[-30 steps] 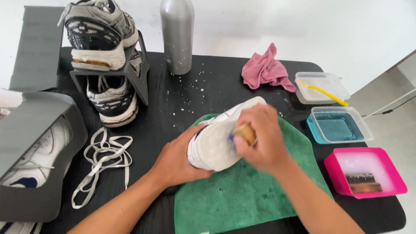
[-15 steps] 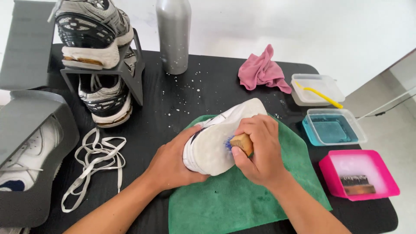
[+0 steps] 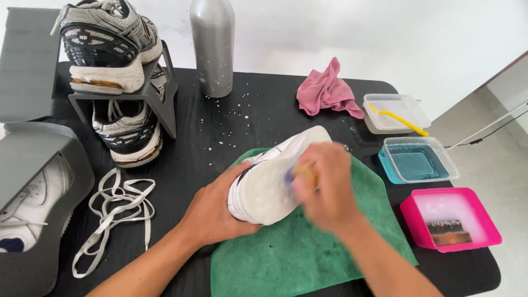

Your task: The person scrubs the sole of a white sneaker using a blue-bristled brush. They hold the shoe with one hand and scrub the bottom surface with the other, occasionally rotating the shoe to reach different areas of the sole.

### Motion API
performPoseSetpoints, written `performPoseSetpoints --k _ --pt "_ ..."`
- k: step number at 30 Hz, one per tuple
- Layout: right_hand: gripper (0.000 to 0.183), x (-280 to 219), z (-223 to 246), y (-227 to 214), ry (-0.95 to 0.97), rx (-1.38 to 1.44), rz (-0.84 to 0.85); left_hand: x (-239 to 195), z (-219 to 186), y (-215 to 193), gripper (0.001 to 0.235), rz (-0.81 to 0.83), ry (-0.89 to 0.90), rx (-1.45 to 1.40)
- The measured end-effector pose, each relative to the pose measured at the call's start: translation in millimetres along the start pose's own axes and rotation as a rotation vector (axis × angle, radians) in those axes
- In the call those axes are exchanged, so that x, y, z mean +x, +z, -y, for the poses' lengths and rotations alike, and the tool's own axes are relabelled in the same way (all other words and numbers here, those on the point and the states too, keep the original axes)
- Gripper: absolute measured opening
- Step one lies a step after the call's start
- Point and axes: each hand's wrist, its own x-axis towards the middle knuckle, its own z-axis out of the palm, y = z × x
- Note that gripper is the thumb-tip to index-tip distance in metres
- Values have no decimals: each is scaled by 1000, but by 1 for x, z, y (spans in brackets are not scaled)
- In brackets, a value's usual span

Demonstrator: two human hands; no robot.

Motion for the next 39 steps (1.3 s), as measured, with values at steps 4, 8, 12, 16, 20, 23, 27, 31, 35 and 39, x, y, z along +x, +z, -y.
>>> performPoseSetpoints --k 4,8,12,16,20,23,27,31,35,39 --pt "29 -1 39 0 -92 -11 12 1 -2 0 113 10 -24 67" --pt "23 2 -17 6 24 -80 -18 1 -1 -2 115 24 -32 62" --pt "25 2 -30 5 144 -138 -18 -1 0 -1 115 20 -29 62" --pt "27 -7 23 7 -71 -11 -30 2 1 1 115 17 -14 92" --pt "28 -4 16 4 -105 -48 -24 2 0 -1 116 26 -14 83" --pt "26 1 -12 3 27 -67 -32 2 0 -2 116 20 -38 71" --pt "29 1 -29 2 119 -46 -37 1 0 -1 115 15 -14 60" --pt "40 0 -24 3 200 42 -84 0 -3 -2 115 17 -25 50" --pt "39 0 -27 2 252 26 -77 1 -7 -3 116 27 -63 55" --pt "36 0 -26 4 269 -73 -87 -1 -9 -3 113 5 -49 46"
